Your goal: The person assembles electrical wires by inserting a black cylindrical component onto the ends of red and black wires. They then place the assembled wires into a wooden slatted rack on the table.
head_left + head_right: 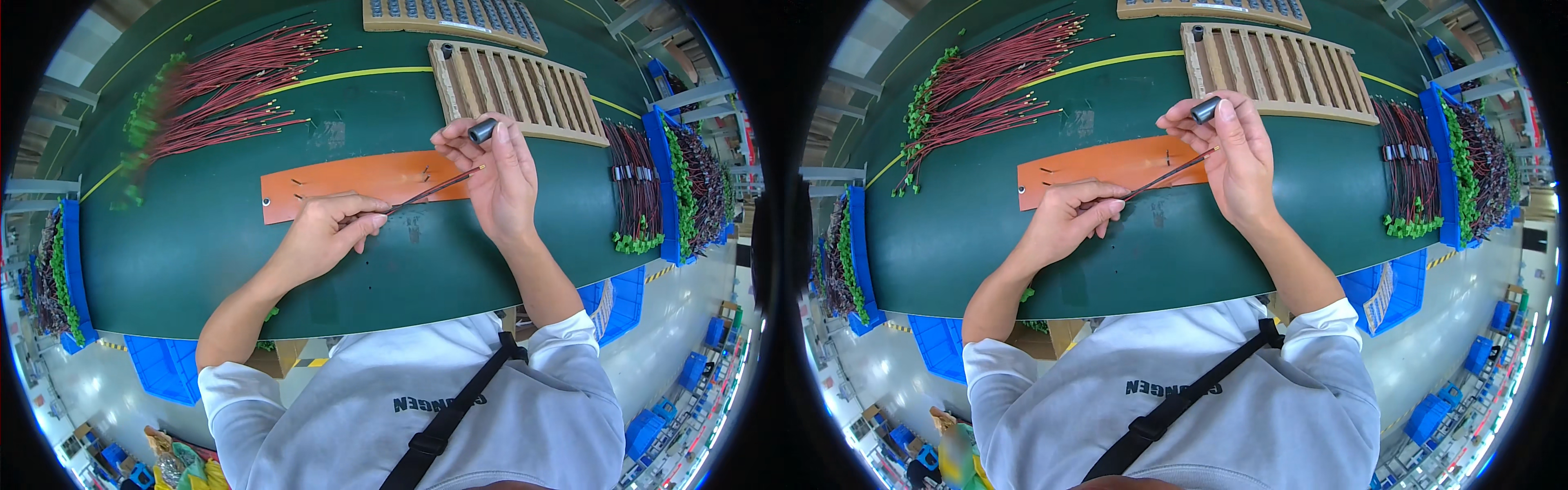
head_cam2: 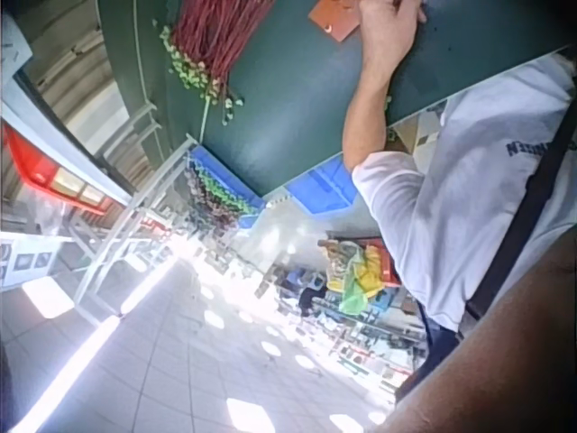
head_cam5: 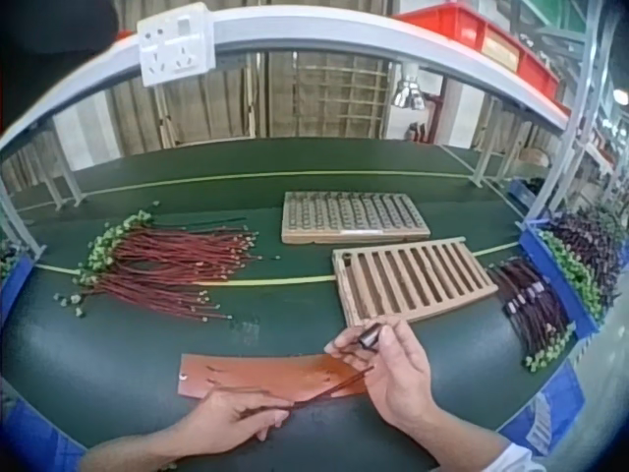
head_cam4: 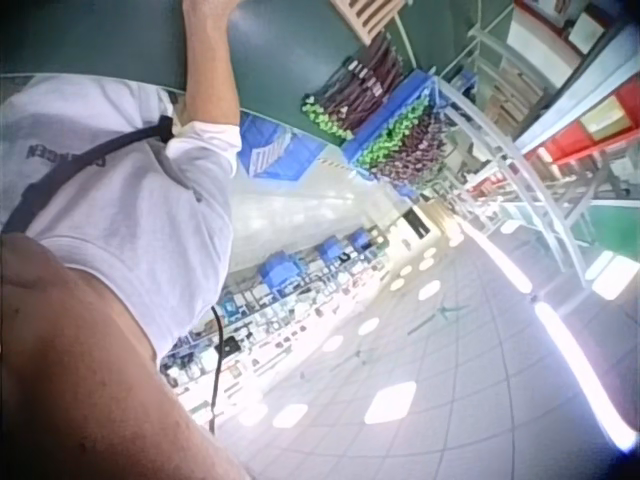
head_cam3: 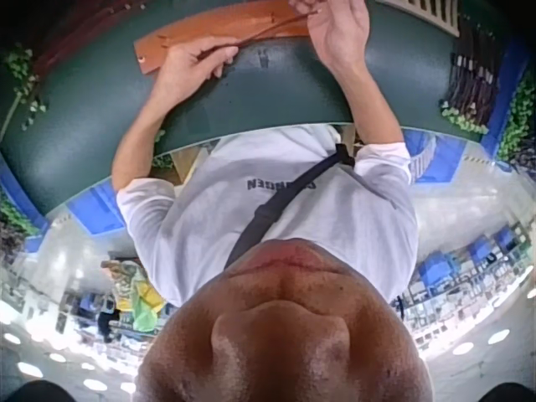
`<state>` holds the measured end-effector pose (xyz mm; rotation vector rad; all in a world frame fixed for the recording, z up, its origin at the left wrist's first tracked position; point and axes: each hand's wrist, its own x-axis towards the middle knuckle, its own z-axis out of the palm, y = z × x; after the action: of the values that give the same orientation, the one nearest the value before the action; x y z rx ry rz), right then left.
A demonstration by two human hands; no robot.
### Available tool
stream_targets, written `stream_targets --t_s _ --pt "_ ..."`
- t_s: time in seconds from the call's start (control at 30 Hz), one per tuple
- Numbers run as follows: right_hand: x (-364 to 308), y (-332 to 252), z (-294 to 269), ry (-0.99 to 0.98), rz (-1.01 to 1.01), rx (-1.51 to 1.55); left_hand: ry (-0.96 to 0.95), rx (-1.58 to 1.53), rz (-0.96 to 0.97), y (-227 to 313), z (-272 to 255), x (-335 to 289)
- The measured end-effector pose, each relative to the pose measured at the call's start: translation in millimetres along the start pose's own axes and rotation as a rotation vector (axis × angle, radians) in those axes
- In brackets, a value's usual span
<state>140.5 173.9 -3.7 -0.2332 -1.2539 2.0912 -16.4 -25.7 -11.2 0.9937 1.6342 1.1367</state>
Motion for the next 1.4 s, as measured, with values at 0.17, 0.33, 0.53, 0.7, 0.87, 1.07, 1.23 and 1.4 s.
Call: stream_targets --t_s 0.17,0.33,0.53,0.7,0.87,1.07,1.23,1.4 --pt "-2 4 -1 -0.027 0.016 0.050 -0.043 -0.076 -0.047 -1 -1 3" --pt "-1 4 -3 -0.022 0.017 0.075 -0.103 -0.210 -0.106 -1 -4 1" --pt "-1 6 -4 -0.064 -0.003 0.071 -0.149 -0.451 -0.202 -2 -5 5" --pt "1 5 -9 0.030 -0.031 -0.048 -0.115 -0.416 -0.146 -1 -10 6" --pt "2 3 -11 0.077 -0.051 -0.013 -0.008 -0.465 -0.095 -3 -12 6" --pt "1 1 -9 0.069 -0.045 -0.027 0.058 -0.491 -0.093 -4 -15 8" --pt "0 3 -7 0.068 -0.029 -0.063 0.052 -0.473 -0.108 -3 -13 8" --pt "-1 6 -4 0.045 -0.007 -0.069 0.047 -0.456 -0.103 -4 -11 8"
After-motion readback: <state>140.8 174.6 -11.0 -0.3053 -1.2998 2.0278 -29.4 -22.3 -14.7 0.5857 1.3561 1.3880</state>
